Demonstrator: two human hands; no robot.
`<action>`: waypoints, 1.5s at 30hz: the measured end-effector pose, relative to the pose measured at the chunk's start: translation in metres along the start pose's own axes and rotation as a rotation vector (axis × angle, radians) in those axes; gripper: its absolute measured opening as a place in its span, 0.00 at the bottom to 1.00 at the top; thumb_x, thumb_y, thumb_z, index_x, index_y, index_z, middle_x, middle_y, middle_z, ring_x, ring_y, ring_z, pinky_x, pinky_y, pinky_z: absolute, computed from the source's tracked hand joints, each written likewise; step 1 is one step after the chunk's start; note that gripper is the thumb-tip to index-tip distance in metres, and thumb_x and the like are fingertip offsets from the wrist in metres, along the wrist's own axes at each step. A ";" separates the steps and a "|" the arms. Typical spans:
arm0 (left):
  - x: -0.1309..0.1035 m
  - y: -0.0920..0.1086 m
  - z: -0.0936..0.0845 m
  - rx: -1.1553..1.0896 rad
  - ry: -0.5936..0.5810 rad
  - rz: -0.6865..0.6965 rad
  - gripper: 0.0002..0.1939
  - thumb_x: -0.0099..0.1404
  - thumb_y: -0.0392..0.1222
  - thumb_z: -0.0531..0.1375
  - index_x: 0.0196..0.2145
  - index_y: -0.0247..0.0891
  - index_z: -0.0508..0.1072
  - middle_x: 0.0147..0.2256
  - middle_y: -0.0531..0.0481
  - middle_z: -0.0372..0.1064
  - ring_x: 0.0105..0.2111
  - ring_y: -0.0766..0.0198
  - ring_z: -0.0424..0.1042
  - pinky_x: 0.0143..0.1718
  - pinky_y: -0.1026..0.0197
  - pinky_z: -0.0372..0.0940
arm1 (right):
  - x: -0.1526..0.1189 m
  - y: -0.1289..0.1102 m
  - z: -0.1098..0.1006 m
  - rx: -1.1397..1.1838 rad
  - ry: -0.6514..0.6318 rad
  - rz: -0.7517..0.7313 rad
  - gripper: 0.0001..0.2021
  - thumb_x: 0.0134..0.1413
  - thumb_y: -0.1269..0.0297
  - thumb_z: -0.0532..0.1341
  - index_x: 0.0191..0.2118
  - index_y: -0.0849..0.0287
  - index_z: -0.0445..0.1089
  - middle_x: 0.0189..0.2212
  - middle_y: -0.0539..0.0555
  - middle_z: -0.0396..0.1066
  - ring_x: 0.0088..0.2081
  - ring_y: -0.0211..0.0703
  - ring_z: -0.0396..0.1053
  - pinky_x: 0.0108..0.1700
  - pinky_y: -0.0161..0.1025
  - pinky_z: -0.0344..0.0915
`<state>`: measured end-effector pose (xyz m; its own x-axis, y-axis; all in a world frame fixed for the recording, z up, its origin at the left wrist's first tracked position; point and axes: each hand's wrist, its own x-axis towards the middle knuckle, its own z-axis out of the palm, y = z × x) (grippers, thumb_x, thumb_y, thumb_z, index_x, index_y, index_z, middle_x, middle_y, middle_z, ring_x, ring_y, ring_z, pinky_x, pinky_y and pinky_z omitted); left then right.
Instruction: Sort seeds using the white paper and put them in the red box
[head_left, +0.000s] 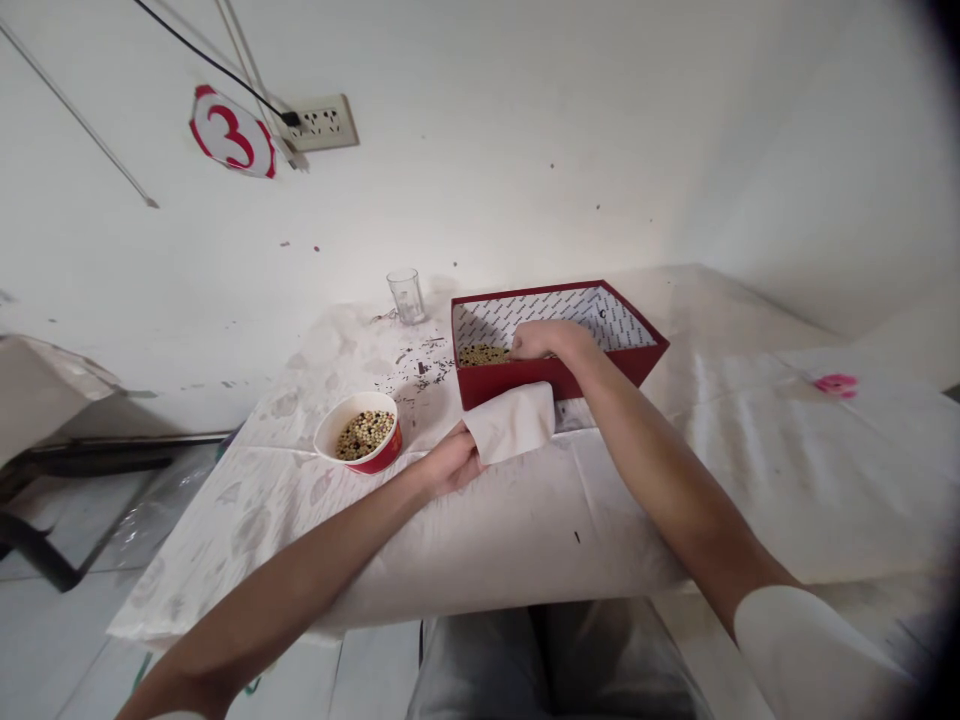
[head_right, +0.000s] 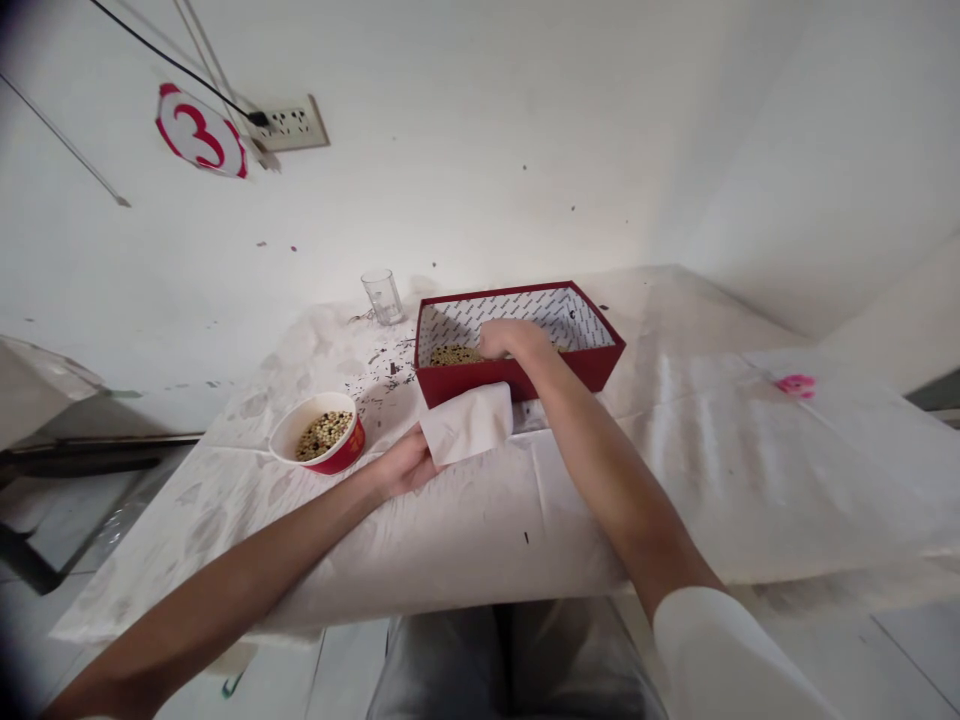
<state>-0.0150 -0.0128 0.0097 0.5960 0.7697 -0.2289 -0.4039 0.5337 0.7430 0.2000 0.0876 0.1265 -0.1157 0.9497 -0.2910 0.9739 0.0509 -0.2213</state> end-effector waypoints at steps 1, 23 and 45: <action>0.000 0.000 0.000 0.000 -0.002 0.004 0.26 0.63 0.31 0.66 0.58 0.42 0.74 0.50 0.43 0.80 0.50 0.55 0.79 0.58 0.52 0.70 | -0.004 -0.001 -0.004 -0.001 0.029 0.006 0.13 0.57 0.52 0.69 0.29 0.56 0.78 0.27 0.58 0.75 0.36 0.55 0.75 0.40 0.48 0.68; 0.002 0.011 -0.007 0.142 -0.129 -0.018 0.17 0.63 0.43 0.69 0.50 0.39 0.80 0.50 0.44 0.79 0.52 0.57 0.76 0.47 0.63 0.71 | -0.120 0.005 0.141 0.558 0.962 -0.666 0.07 0.61 0.63 0.66 0.43 0.49 0.80 0.28 0.52 0.74 0.25 0.40 0.65 0.27 0.41 0.68; 0.003 -0.004 -0.016 0.259 -0.240 0.045 0.15 0.59 0.46 0.72 0.41 0.37 0.81 0.37 0.46 0.77 0.41 0.58 0.74 0.46 0.57 0.69 | -0.118 0.000 0.137 0.539 1.116 -0.789 0.16 0.58 0.72 0.70 0.49 0.46 0.80 0.31 0.49 0.69 0.29 0.37 0.68 0.28 0.38 0.69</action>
<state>-0.0230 -0.0071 -0.0038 0.7400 0.6698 -0.0614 -0.2621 0.3712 0.8908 0.1867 -0.0670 0.0339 -0.1201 0.4848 0.8663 0.5135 0.7772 -0.3637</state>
